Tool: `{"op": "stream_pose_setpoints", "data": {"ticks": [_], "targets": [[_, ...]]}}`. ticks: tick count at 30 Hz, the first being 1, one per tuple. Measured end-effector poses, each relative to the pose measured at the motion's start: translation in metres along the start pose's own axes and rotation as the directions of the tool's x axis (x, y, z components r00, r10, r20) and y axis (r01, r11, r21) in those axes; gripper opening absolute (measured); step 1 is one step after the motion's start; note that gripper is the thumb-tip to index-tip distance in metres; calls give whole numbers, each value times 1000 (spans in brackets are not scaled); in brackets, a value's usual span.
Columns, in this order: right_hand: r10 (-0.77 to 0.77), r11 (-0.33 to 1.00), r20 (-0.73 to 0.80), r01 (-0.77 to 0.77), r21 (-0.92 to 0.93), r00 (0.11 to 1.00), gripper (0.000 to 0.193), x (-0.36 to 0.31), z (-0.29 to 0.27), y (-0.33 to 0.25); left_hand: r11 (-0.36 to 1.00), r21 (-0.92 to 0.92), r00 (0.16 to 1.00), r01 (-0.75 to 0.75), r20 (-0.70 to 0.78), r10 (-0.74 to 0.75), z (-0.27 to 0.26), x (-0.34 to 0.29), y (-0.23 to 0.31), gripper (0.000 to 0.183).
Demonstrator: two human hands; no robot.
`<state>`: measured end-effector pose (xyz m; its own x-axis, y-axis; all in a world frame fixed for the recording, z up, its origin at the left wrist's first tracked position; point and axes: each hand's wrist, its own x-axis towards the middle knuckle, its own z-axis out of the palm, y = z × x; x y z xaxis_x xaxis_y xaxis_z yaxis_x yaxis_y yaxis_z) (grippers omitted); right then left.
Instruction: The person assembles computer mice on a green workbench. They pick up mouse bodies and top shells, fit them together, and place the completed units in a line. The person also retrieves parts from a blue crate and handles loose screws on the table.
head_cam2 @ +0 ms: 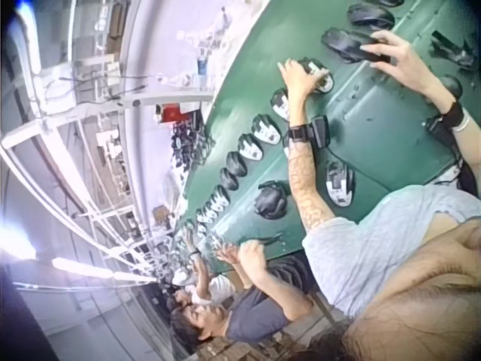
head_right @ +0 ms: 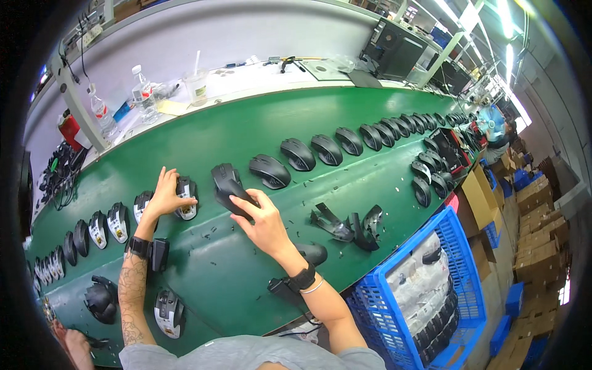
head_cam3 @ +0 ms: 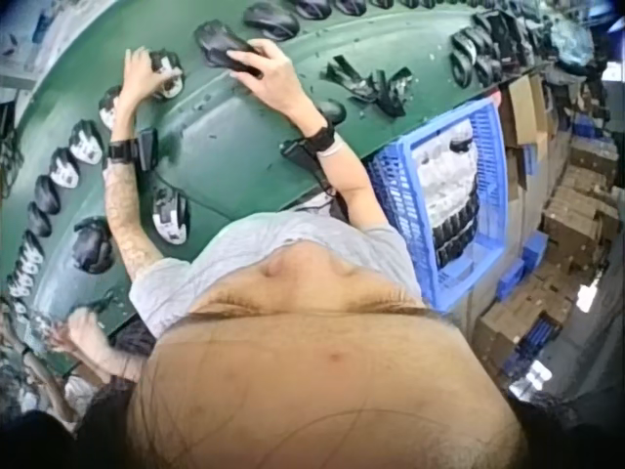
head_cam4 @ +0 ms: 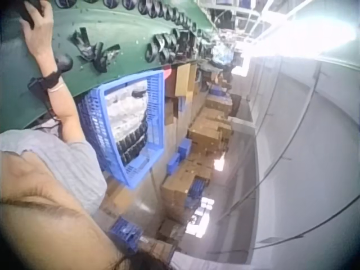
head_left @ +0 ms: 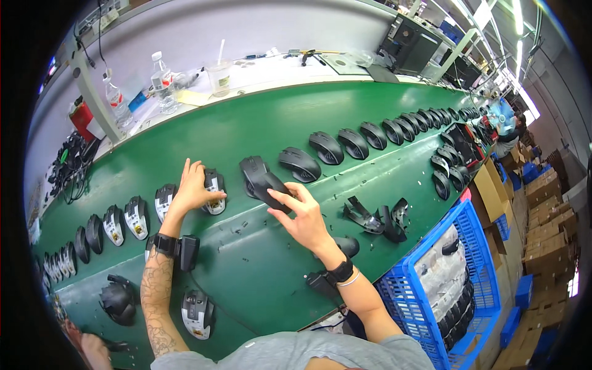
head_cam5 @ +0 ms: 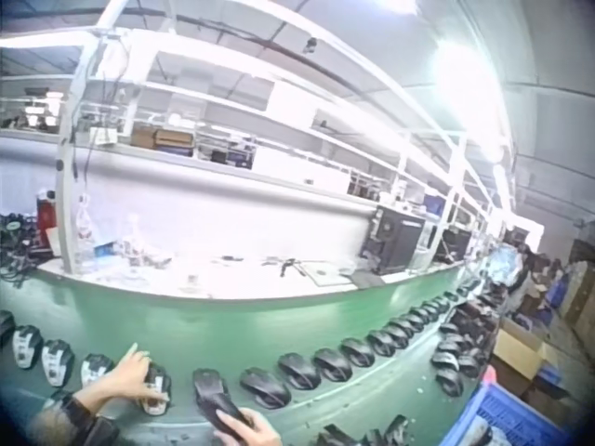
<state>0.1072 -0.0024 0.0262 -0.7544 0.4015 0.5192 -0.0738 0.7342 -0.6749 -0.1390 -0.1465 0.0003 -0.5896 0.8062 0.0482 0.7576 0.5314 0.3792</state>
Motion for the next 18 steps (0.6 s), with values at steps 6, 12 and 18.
{"op": "stream_pose_setpoints", "data": {"ticks": [6, 12, 18], "targets": [[59, 998, -40, -60, -8, 997, 49, 5, -3, -12, 978, -200, 998, 64, -17, -69, -12, -8, 28, 87], [53, 997, -125, -46, 64, 991, 67, 5, 8, -19, 610, -790, 914, 65, -199, -355, 5, -36, 50, 73], [149, 956, -174, -97, 276, 973, 56, -2, 15, -27, -364, -855, 909, 369, 413, -49, 3, -54, 67, 34]]}}
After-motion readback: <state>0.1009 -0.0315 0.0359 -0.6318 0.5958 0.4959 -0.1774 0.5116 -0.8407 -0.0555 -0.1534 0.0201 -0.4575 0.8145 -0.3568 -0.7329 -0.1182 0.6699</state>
